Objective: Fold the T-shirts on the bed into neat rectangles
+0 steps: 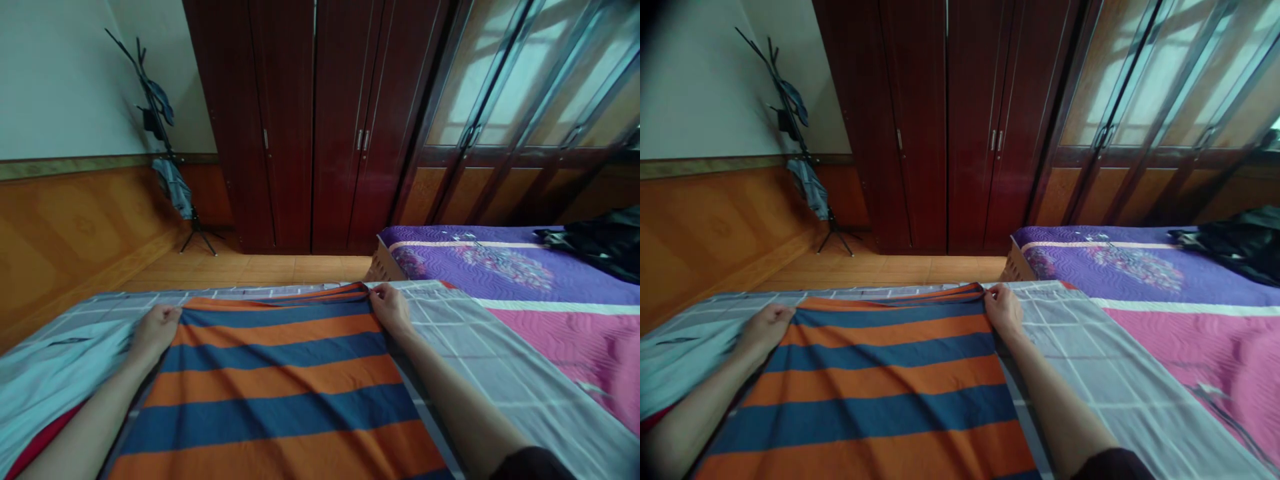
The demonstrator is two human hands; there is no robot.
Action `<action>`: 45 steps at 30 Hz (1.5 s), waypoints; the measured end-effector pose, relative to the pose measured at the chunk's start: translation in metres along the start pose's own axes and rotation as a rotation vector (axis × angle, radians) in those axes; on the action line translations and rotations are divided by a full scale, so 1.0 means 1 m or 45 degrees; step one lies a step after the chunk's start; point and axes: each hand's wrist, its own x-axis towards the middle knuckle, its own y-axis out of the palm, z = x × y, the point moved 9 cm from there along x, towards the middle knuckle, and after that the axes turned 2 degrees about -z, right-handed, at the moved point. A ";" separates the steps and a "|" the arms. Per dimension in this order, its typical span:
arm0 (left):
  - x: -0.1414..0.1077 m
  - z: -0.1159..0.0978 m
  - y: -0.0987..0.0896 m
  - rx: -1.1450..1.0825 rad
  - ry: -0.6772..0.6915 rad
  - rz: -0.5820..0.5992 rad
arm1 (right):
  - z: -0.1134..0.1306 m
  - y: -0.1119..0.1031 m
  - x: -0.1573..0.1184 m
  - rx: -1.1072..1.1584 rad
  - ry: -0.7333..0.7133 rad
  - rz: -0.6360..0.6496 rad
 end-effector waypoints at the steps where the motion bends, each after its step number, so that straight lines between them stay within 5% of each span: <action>1: -0.002 -0.005 0.002 -0.003 0.026 0.030 | 0.001 0.001 -0.001 -0.015 -0.009 0.012; 7: -0.009 -0.020 0.012 0.014 0.140 0.150 | 0.004 0.004 -0.001 -0.077 -0.066 0.052; 22: -0.019 -0.029 0.000 -0.181 0.084 -0.015 | 0.008 0.015 0.004 -0.209 -0.183 0.148; 27: -0.013 -0.032 0.004 -0.466 0.141 0.014 | 0.000 0.005 0.012 0.154 -0.099 0.019; 33: -0.015 -0.043 0.007 -0.660 0.253 0.089 | 0.008 0.027 0.006 1.002 0.005 0.248; 39: -0.021 -0.056 0.003 -0.715 0.350 0.146 | 0.020 0.028 -0.004 1.055 0.045 0.539; 45: -0.027 -0.060 0.006 -0.702 0.298 0.237 | 0.008 0.011 0.008 1.073 0.024 0.355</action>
